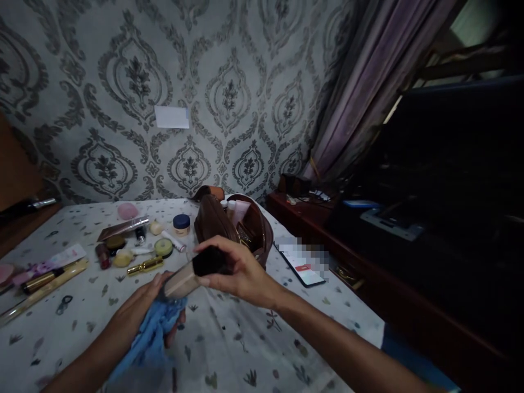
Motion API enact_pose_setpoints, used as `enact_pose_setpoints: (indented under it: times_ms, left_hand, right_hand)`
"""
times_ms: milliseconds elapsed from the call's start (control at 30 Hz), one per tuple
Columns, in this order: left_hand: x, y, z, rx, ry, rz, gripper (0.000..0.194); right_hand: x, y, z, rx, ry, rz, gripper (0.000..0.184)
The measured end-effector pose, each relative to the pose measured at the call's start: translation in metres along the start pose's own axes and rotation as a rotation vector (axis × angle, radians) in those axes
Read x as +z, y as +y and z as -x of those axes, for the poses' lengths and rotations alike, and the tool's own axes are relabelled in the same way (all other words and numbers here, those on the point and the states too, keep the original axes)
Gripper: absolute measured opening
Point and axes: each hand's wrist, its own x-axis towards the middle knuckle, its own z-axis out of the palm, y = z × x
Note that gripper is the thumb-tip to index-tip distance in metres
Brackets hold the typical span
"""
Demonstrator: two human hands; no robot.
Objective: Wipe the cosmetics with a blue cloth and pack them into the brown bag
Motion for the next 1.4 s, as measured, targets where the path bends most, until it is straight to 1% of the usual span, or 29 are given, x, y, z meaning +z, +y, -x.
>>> enact_pose_setpoints:
  times_ms: [67,167,300,400,467,533,567,633,667,700,767,833,900,1000,1100,1200,1300,1400]
  left_hand:
    - [0.018,0.012,-0.002,-0.014,-0.033,0.028,0.068]
    - [0.039,0.027,-0.011,-0.032,-0.095,0.045,0.069]
    - [0.061,0.039,-0.036,-0.044,-0.185,0.068,0.078]
    - [0.078,0.043,-0.053,0.006,-0.247,0.156,0.083]
    - [0.088,0.043,-0.057,0.043,-0.274,0.148,0.085]
    - [0.095,0.041,-0.056,0.149,-0.294,0.018,0.081]
    - [0.097,0.039,-0.054,0.239,-0.294,-0.095,0.075]
    - [0.098,0.033,-0.051,0.443,-0.278,-0.406,0.062]
    - [0.098,0.030,-0.051,0.526,-0.272,-0.594,0.058]
    - [0.098,0.026,-0.051,0.580,-0.271,-0.788,0.057]
    - [0.097,0.021,-0.053,0.616,-0.272,-1.128,0.056]
    - [0.096,0.017,-0.055,0.611,-0.280,-1.337,0.052]
    - [0.095,0.016,-0.057,0.599,-0.290,-1.441,0.049]
    - [0.095,0.013,-0.059,0.584,-0.322,-1.518,0.050]
    - [0.096,0.007,-0.063,0.590,-0.337,-1.553,0.053]
    - [0.096,0.002,-0.067,0.610,-0.349,-1.545,0.055]
    - [0.096,0.000,-0.069,0.634,-0.348,-1.539,0.057]
    - [0.096,0.003,-0.067,0.601,-0.374,-1.620,0.061]
  right_hand:
    - [-0.017,-0.014,0.001,-0.072,-0.002,0.141,0.044]
    - [-0.042,-0.033,0.000,-0.109,-0.041,0.280,0.042]
    - [-0.071,-0.054,-0.006,-0.059,-0.069,0.344,0.040]
    - [-0.089,-0.068,-0.012,0.000,-0.055,0.345,0.037]
    - [-0.098,-0.075,-0.013,0.037,-0.037,0.333,0.037]
    - [-0.107,-0.079,-0.013,0.081,-0.019,0.326,0.038]
    - [-0.111,-0.079,-0.013,0.104,-0.017,0.326,0.039]
    - [-0.117,-0.077,-0.011,0.141,-0.026,0.333,0.038]
    - [-0.119,-0.076,-0.010,0.153,-0.036,0.340,0.037]
    - [-0.122,-0.074,-0.010,0.161,-0.047,0.351,0.036]
    - [-0.125,-0.072,-0.010,0.174,-0.070,0.384,0.034]
    - [-0.128,-0.070,-0.013,0.196,-0.097,0.446,0.030]
    - [-0.132,-0.070,-0.017,0.220,-0.124,0.551,0.028]
    - [-0.137,-0.070,-0.025,0.250,-0.166,0.737,0.028]
    - [-0.139,-0.072,-0.032,0.255,-0.220,0.870,0.027]
    - [-0.136,-0.076,-0.041,0.240,-0.300,0.994,0.026]
    - [-0.134,-0.080,-0.047,0.227,-0.352,1.052,0.026]
    - [-0.138,-0.080,-0.049,0.230,-0.354,1.042,0.026]
